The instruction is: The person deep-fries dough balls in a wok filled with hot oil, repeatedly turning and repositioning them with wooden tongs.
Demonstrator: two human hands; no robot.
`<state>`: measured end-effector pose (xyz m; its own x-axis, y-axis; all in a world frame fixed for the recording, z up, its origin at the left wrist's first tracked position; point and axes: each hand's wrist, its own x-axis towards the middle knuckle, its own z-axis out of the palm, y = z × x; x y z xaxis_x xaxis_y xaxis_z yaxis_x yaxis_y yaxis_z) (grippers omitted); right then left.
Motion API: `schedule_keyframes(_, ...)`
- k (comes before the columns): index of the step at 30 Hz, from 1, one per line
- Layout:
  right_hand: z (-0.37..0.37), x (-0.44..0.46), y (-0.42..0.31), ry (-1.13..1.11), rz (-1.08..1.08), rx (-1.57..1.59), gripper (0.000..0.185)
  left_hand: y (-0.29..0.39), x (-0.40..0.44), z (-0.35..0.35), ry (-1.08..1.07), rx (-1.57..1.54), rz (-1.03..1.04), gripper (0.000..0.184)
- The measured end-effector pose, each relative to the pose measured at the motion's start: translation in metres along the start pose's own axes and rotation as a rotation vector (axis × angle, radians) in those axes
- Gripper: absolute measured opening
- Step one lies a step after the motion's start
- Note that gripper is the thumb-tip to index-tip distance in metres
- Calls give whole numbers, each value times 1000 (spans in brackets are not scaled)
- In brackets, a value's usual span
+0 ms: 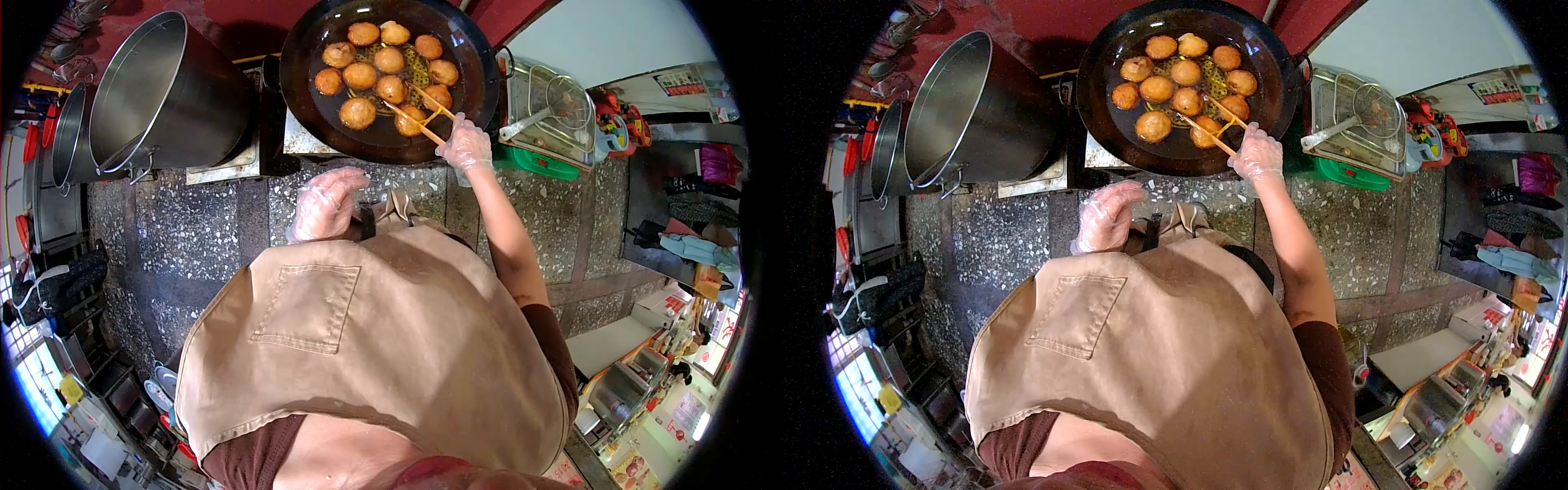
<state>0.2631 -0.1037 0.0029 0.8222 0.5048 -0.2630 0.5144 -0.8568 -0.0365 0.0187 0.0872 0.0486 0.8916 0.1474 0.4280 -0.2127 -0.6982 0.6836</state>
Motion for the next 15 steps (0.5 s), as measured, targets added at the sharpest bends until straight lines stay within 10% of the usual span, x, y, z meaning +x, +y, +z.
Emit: schedule_keyframes(15, 1, -1, -2, 10, 7, -2, 81, -5, -4, 4, -7, -11, -18, 38)
